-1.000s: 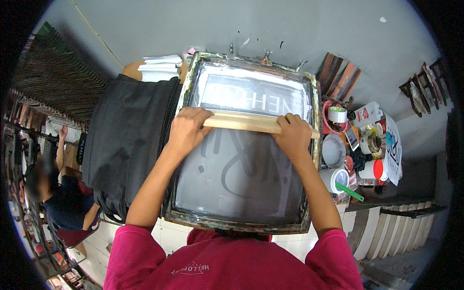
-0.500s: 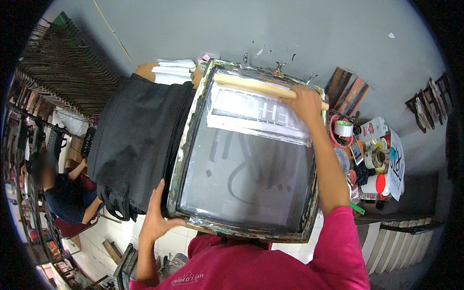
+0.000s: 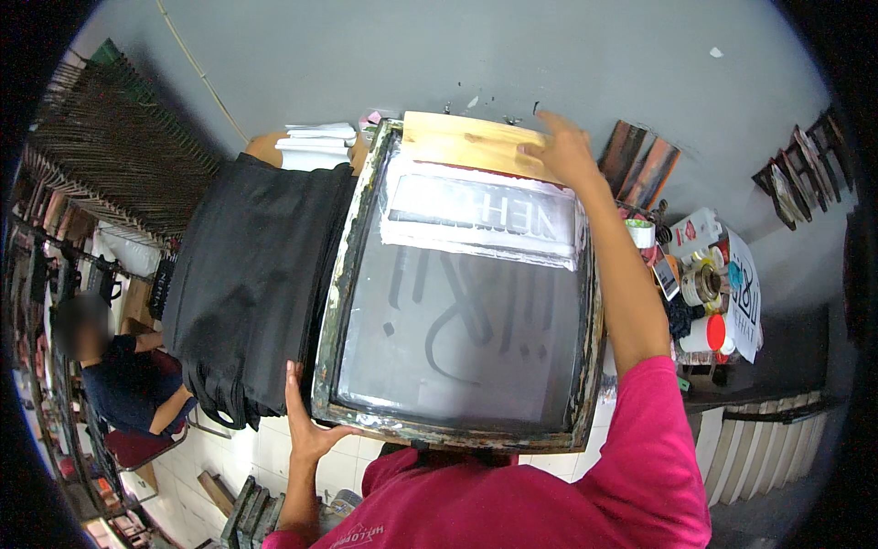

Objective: The person performs screen printing on black fabric bags using a wooden frame and a squeegee. They place a bag on the board, lower the frame, spread white ink with the squeegee, lift the frame, and move the printed bag to a stack.

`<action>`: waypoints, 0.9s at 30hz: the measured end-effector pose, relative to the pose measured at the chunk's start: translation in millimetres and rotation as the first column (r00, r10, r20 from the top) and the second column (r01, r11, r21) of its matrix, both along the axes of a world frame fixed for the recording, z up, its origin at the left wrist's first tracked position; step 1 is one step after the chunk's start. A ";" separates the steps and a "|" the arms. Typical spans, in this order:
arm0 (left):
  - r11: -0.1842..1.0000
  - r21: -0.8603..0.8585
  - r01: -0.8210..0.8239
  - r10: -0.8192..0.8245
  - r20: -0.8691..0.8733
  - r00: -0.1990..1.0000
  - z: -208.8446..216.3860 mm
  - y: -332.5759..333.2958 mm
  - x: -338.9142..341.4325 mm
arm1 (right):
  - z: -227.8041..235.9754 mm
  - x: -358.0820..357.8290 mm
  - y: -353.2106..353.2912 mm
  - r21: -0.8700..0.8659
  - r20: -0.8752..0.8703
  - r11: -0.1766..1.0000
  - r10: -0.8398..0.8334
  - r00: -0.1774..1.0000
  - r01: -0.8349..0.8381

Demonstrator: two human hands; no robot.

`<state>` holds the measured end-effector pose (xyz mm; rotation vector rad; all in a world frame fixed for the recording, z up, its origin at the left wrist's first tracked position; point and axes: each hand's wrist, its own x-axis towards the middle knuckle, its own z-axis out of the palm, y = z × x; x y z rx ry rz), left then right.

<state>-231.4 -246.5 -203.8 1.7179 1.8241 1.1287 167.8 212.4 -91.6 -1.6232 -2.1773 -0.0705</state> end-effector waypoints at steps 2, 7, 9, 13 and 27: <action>0.995 0.088 -0.039 0.028 0.125 0.992 -6.2 1.3 7.7 | 45.1 18.3 -40.7 0.111 -0.118 0.992 0.071 0.990 -0.058; 0.830 0.517 -0.208 0.165 0.129 0.978 59.1 38.7 22.2 | 184.3 14.6 -199.4 0.344 -0.086 0.914 0.261 0.962 -0.217; 0.703 0.654 -0.279 0.211 0.183 0.960 110.0 68.2 29.4 | 214.4 6.3 -264.5 0.323 -0.056 0.908 0.300 0.952 -0.267; 0.555 0.808 -0.198 -0.047 0.269 0.962 211.7 138.5 42.8 | 243.0 -3.0 -332.2 0.193 -0.081 0.945 0.282 0.956 -0.262; 0.956 -0.292 -0.021 -0.033 -0.177 0.984 50.5 162.8 18.9 | 307.8 -6.4 -237.3 0.341 -0.146 0.935 -0.046 0.988 0.094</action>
